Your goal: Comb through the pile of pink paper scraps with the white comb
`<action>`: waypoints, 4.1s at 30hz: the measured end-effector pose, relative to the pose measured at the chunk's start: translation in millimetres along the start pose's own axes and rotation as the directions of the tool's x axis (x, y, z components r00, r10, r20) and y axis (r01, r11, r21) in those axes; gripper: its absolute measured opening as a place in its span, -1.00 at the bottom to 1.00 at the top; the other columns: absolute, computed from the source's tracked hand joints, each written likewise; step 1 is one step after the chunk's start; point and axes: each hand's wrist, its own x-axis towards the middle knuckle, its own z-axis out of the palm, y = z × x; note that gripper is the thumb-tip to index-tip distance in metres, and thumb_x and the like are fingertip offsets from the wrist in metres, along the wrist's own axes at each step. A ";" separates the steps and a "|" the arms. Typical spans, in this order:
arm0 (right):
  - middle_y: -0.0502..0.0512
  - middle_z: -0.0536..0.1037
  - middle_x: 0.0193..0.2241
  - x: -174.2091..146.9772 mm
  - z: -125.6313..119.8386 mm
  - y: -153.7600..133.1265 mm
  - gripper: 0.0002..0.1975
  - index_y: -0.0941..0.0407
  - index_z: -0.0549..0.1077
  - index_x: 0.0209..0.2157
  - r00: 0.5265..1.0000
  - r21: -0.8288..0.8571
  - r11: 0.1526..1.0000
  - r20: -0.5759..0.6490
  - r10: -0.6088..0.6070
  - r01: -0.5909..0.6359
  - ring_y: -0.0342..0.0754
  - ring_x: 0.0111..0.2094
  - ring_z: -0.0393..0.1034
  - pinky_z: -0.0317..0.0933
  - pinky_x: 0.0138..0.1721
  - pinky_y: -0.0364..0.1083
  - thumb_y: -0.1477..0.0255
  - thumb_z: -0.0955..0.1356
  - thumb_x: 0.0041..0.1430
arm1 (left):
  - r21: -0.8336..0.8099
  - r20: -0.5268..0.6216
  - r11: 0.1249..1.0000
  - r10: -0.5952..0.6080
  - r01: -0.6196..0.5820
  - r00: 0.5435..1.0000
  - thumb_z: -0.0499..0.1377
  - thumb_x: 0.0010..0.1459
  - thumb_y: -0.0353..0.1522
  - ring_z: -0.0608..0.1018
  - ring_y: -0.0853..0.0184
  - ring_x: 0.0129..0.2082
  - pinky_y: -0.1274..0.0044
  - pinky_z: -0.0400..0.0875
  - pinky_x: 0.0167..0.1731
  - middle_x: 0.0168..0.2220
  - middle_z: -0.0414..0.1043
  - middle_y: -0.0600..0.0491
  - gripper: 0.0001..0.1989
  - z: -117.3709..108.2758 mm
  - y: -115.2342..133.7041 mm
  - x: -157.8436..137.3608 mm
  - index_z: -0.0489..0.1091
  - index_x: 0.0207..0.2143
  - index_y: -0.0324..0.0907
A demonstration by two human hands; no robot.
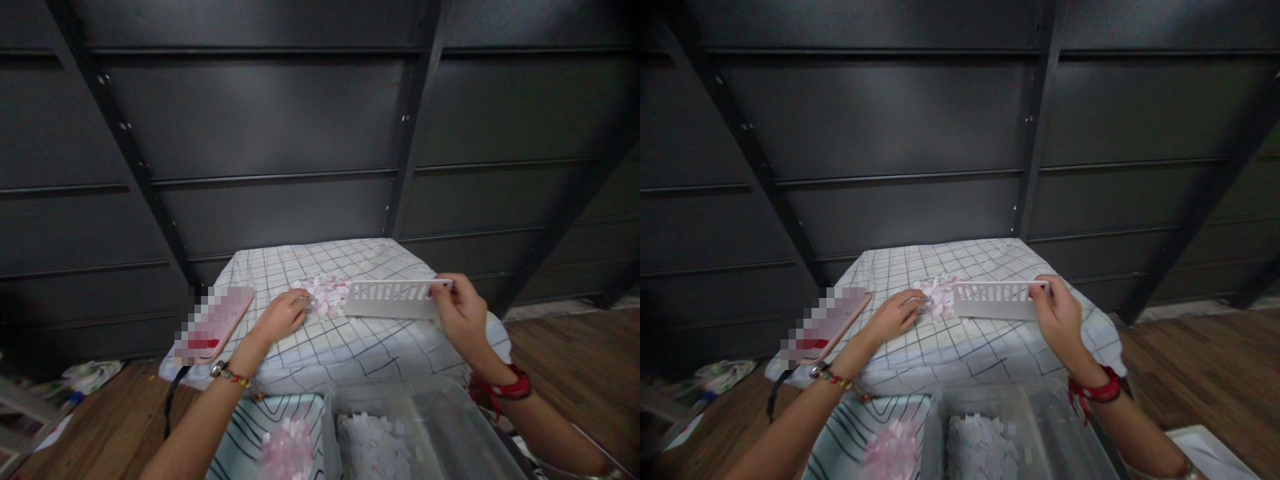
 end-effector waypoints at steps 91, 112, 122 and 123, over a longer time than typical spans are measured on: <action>-0.04 0.36 -0.66 -11.4 -20.4 -18.0 -0.76 0.08 0.33 -0.46 0.992 0.004 0.999 0.119 0.034 -0.035 -0.13 -0.66 0.22 0.09 -0.65 -0.14 0.19 0.25 0.05 | 0.000 0.034 1.000 -0.020 0.020 0.999 0.00 0.08 -0.50 0.41 0.26 -0.11 0.39 0.37 -0.13 -0.14 0.38 -0.06 -0.77 -2.3 3.3 0.7 0.38 -0.23 -0.22; -0.01 0.37 -0.64 -6.9 -22.5 -11.8 -0.76 0.09 0.33 -0.46 0.996 0.035 0.999 0.083 0.021 -0.024 -0.12 -0.64 0.23 0.11 -0.64 -0.14 0.19 0.25 0.06 | -0.007 0.029 1.000 -0.013 0.013 1.000 0.00 0.08 -0.51 0.41 0.26 -0.10 0.40 0.36 -0.12 -0.13 0.38 -0.06 -0.77 -2.2 2.2 0.4 0.37 -0.23 -0.20; 0.05 0.43 -0.59 -24.8 -26.5 -12.8 -0.71 0.08 0.35 -0.45 0.991 -0.267 0.960 -0.075 -0.108 0.084 -0.09 -0.60 0.26 0.08 -0.55 -0.11 0.17 0.19 0.10 | -0.016 0.018 1.000 -0.004 0.004 1.000 0.00 0.08 -0.50 0.41 0.25 -0.09 0.36 0.37 -0.12 -0.14 0.38 -0.07 -0.76 -1.2 1.1 0.2 0.37 -0.22 -0.21; 0.06 0.43 -0.59 -25.2 -26.4 -12.8 -0.71 0.09 0.35 -0.45 0.990 -0.272 0.959 -0.094 -0.105 0.076 -0.09 -0.60 0.26 0.08 -0.55 -0.11 0.18 0.20 0.10 | -0.017 0.018 1.000 -0.004 0.004 1.000 0.00 0.08 -0.51 0.41 0.25 -0.09 0.36 0.37 -0.12 -0.14 0.39 -0.07 -0.76 -1.1 1.1 0.3 0.37 -0.22 -0.21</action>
